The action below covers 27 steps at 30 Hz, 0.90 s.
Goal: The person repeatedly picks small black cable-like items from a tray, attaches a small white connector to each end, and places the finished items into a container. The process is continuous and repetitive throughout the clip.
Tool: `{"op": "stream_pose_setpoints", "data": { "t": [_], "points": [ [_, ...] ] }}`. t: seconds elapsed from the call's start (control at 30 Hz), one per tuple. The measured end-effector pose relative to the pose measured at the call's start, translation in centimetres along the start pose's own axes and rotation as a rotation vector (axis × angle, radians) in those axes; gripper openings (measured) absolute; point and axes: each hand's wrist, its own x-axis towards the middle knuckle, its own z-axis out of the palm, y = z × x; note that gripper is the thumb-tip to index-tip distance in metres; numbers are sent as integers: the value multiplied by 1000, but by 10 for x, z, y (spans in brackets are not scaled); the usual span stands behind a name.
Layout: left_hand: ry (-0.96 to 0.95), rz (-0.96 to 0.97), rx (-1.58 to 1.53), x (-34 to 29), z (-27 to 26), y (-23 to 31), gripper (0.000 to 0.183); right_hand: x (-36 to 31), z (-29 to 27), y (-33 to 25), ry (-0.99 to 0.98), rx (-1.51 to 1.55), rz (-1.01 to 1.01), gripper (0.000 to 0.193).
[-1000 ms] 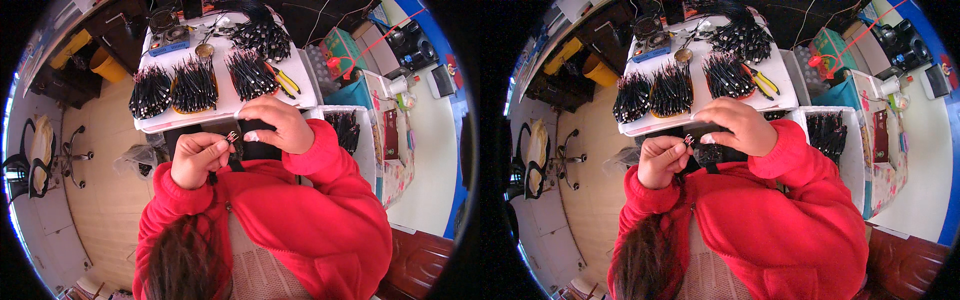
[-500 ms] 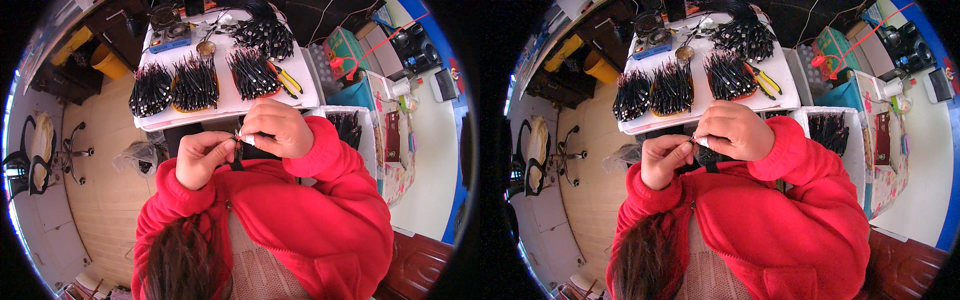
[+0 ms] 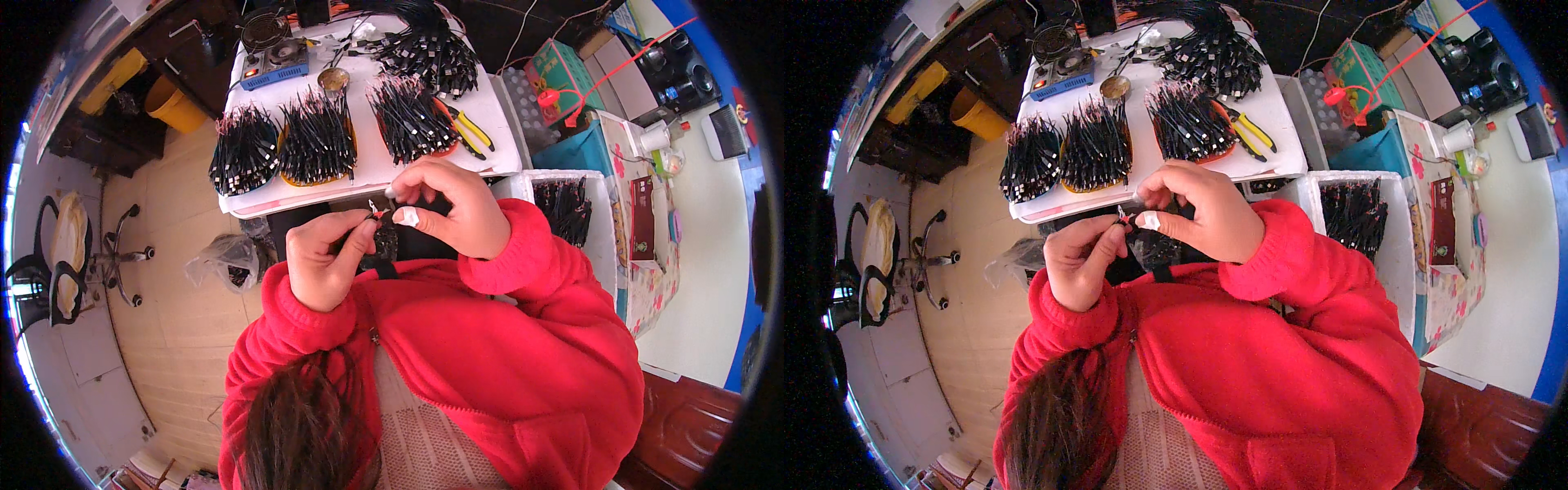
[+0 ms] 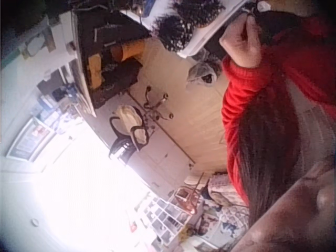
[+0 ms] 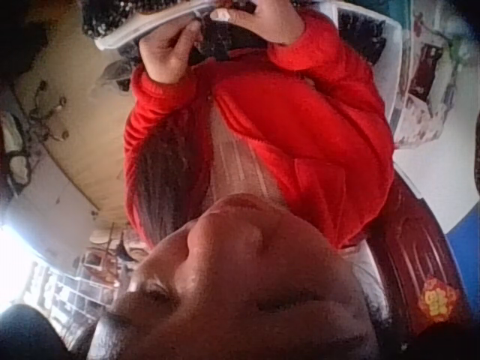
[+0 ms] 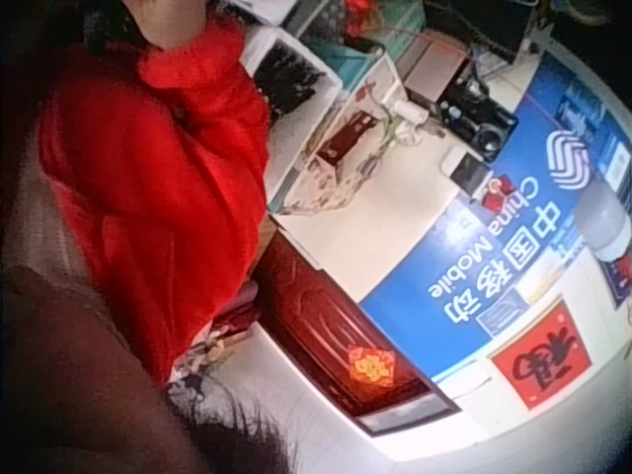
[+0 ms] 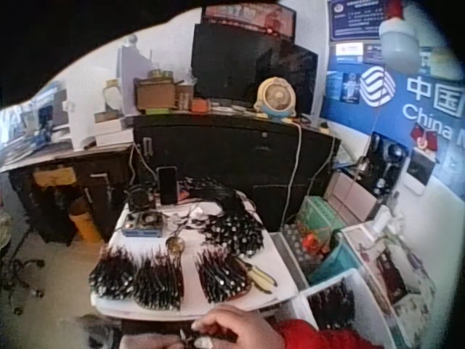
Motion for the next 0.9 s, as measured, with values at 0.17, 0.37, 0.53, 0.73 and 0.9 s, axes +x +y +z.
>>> {"op": "stream_pose_setpoints", "data": {
  "t": [0.17,0.37,0.53,0.73,0.9],
  "points": [
    [-37,-93,-154,-5,2,1,11,0,6,-9,109,-525,-452,26],
    [67,263,333,-10,11,1,11,-5,8,0,-69,-48,-59,11],
    [74,354,406,-7,15,-3,12,-7,7,6,-272,802,509,19],
    [-116,-330,-379,-3,-2,0,13,2,1,3,26,-326,-391,26],
    [7,144,218,1,7,1,9,6,5,2,47,-306,-351,13]
  ]
}}
